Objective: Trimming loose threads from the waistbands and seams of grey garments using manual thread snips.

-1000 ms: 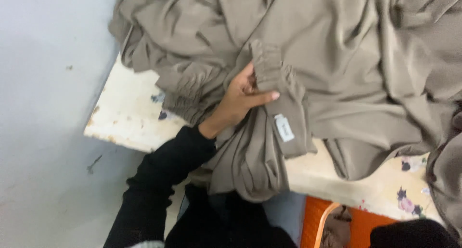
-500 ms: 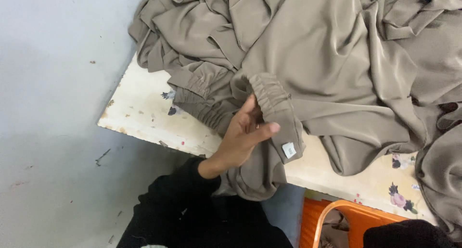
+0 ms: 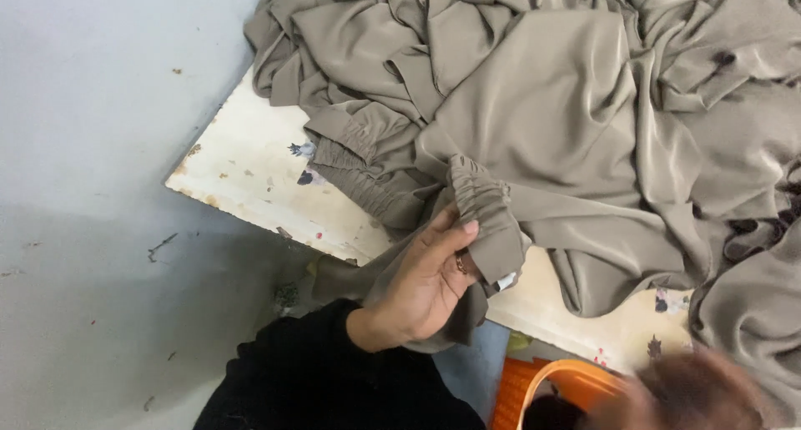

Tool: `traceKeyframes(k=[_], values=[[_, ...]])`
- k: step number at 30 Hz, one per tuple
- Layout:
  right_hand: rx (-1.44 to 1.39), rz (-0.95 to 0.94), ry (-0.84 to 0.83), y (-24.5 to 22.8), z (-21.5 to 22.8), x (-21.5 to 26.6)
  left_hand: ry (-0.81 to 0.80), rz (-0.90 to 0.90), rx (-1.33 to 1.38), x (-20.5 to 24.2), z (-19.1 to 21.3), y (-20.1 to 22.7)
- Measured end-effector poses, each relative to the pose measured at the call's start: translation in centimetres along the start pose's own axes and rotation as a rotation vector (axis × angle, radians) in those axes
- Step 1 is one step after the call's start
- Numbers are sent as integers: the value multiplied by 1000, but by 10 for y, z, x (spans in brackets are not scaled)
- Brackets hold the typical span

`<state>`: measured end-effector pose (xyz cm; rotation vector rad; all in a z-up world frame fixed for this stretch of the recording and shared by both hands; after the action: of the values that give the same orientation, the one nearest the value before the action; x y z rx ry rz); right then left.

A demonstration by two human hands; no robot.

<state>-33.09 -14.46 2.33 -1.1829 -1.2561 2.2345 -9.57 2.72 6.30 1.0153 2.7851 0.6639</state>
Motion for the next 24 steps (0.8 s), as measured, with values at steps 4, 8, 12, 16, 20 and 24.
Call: traceKeyframes(k=[4, 8, 12, 16, 20, 24], values=[[41, 103, -50, -63, -100, -68, -43, 26, 95, 8, -6, -3], [262, 368, -74, -76, -124, -78, -27, 41, 37, 9, -4, -5], [327, 393, -22, -77, -127, -79, -39, -33, 13, 7, -4, -4], [359, 443, -6, -72, -125, -79, -23, -31, -42, 6, 3, -5], [249, 268, -119, -82, -120, -80, -45, -96, -145, 6, 9, -5], [303, 341, -149, -80, -121, -78, -64, -45, -201, 9, 2, -4]])
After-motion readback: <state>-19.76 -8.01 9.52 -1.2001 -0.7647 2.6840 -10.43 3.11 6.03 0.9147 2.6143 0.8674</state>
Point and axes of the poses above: each hand's wrist, its own x-axis away from the middle knuckle, its own z-axis out of the back of the hand, y = z × x, the point moved 4 cm from there along -x, towards the middle knuckle, and after that the axes turned 2 degrees about -y, right-handed, at the moved point
